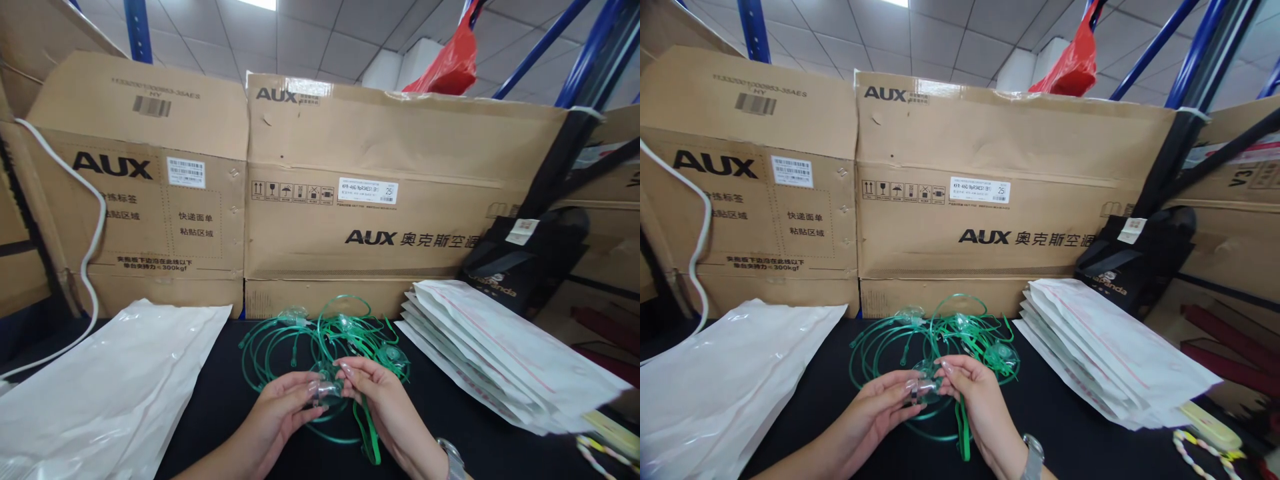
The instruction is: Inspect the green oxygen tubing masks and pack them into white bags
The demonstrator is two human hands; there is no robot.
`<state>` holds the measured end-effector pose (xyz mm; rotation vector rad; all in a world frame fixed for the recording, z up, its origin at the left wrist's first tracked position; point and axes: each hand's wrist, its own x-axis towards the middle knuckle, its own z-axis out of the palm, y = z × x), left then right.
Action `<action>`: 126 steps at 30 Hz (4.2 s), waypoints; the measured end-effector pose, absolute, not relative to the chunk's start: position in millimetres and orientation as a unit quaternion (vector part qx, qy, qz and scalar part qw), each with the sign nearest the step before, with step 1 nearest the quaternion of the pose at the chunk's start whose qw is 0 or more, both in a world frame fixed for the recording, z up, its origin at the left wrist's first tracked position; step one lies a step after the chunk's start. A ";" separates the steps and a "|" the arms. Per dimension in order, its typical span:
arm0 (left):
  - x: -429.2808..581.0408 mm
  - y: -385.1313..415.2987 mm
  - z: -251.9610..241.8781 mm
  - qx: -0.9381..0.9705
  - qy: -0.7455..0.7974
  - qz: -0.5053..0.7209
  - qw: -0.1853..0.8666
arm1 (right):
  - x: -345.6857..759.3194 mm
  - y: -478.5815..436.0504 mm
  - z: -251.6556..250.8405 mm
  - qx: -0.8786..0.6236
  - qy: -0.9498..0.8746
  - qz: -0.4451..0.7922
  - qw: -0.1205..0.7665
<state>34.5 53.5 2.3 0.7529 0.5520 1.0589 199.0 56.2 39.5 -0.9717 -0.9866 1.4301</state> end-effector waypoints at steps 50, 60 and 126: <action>39.1 41.3 4.1 0.624 0.396 0.496 0.455 | 196.8 36.1 33.0 -0.412 -0.795 0.023 0.445; 38.9 45.8 1.5 0.579 0.406 0.526 0.471 | 201.5 40.8 34.4 -0.357 -0.817 0.040 0.451; 40.9 42.8 1.2 0.608 0.397 0.515 0.456 | 201.6 40.2 31.2 -0.366 -0.827 -0.037 0.425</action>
